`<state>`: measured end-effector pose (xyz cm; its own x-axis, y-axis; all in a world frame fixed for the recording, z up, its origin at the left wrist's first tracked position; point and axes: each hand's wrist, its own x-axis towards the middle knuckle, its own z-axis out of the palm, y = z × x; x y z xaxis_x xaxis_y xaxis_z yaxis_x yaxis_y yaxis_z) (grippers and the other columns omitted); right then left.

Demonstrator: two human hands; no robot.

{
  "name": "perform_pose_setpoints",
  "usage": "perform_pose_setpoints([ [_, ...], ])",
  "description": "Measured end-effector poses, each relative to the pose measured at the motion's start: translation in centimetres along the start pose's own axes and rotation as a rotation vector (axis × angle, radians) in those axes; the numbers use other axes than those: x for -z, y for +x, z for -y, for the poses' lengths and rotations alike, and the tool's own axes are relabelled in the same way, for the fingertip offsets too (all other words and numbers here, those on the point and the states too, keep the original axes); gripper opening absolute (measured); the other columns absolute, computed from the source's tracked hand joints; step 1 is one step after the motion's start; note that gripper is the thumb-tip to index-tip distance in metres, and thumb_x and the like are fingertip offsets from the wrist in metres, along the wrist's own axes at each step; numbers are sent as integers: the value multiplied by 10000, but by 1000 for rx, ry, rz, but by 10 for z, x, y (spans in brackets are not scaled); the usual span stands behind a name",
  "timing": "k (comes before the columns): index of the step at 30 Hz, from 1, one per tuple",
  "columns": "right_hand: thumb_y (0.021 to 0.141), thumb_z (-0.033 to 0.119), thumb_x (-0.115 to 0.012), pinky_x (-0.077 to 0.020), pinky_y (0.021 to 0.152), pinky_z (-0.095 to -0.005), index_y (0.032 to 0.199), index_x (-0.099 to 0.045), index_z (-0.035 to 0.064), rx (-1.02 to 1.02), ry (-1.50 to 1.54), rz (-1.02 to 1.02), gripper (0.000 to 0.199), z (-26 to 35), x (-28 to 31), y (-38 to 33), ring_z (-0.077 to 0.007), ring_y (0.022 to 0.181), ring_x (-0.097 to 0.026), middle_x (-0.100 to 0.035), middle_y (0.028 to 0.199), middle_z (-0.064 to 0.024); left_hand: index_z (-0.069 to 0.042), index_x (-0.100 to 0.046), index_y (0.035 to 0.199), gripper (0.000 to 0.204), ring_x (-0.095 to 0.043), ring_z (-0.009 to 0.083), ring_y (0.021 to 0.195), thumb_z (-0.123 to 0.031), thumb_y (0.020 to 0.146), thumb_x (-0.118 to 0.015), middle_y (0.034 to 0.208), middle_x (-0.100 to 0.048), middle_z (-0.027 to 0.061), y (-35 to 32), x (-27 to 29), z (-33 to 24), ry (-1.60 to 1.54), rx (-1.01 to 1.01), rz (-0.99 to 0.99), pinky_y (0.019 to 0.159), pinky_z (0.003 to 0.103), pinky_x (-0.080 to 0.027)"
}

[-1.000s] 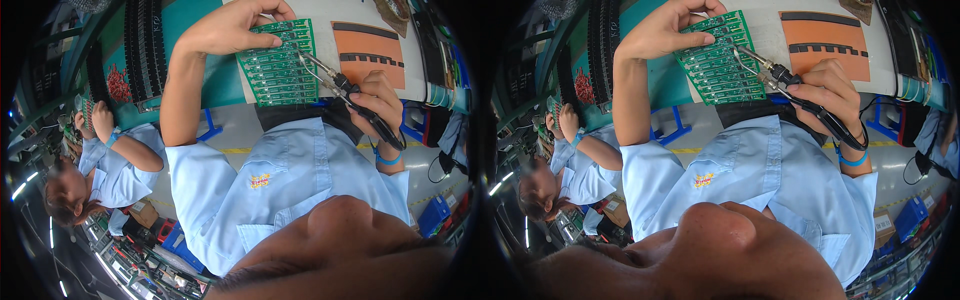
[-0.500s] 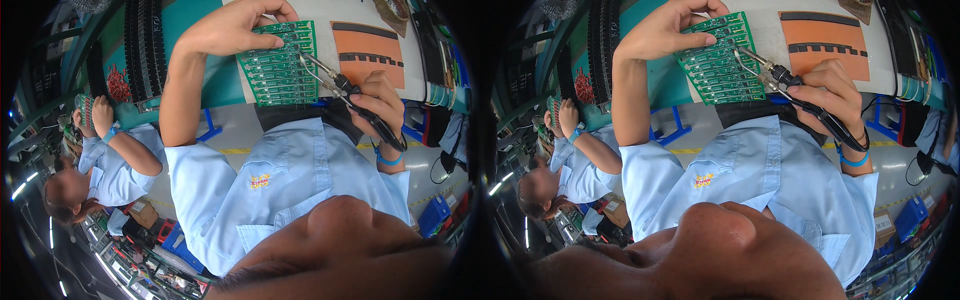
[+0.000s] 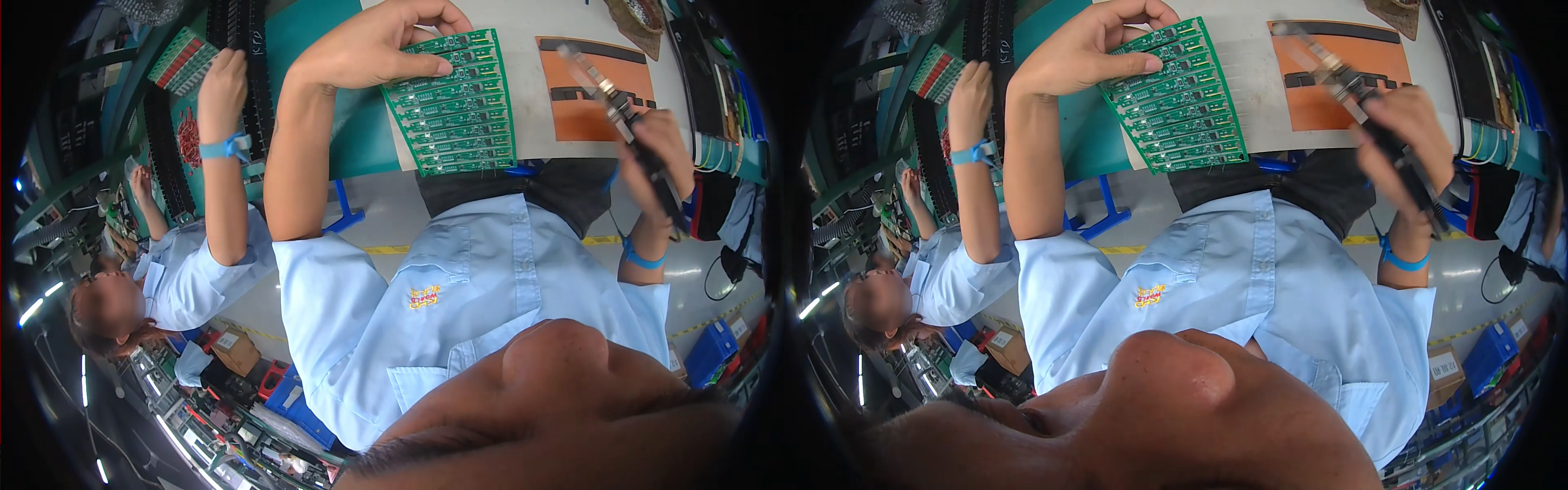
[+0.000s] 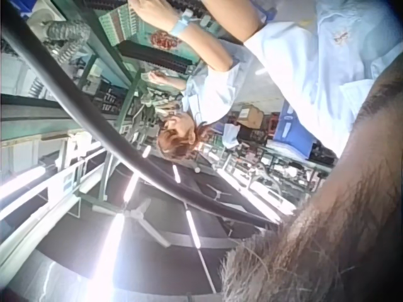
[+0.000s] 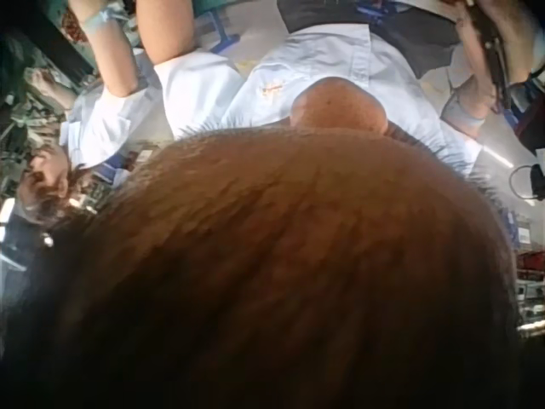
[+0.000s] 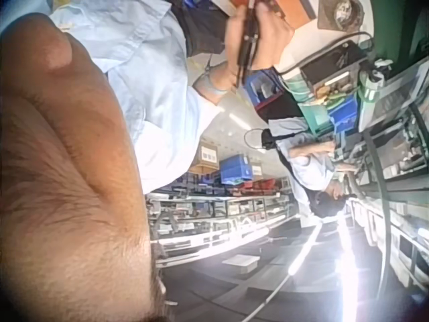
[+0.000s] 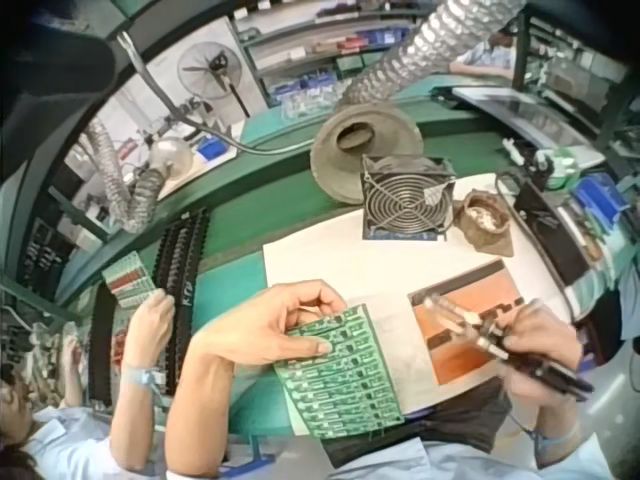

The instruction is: The person aligns circuit board panels on a work surface, solders components onto them using a soldering tool, and places a finished circuit board onto a shelf.

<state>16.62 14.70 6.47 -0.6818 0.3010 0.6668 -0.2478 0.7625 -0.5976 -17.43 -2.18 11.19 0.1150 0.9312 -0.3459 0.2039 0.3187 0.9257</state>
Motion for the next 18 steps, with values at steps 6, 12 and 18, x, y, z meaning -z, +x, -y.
perform_pose_setpoints([
  [6,800,91,-851,-561,830,-325,1215,-715,1,-487,-257,-348,445,-31,8,-3,-201,918,-679,-737,1057,-141,-1,-594,1270,433,-573,94,1060,123,866,-690,1214,-629,59,-15,4,19,-134,19,-64,896,182,-465],
  [12,803,71,-845,-563,788,-318,1202,-712,-7,-431,-74,-344,428,-7,-15,-2,-197,898,-676,-733,1076,-142,-1,-593,1271,435,-583,101,1055,125,865,-685,1205,-636,61,-18,-2,12,-101,29,-96,895,193,-473],
  [18,754,-39,-790,-524,728,-306,1152,-713,-13,16,136,61,407,16,-30,2,-212,814,-625,-718,1039,-137,1,-590,1270,446,-600,110,1030,142,853,-661,1183,-647,68,-11,-7,1,-33,12,-97,886,212,-488],
])
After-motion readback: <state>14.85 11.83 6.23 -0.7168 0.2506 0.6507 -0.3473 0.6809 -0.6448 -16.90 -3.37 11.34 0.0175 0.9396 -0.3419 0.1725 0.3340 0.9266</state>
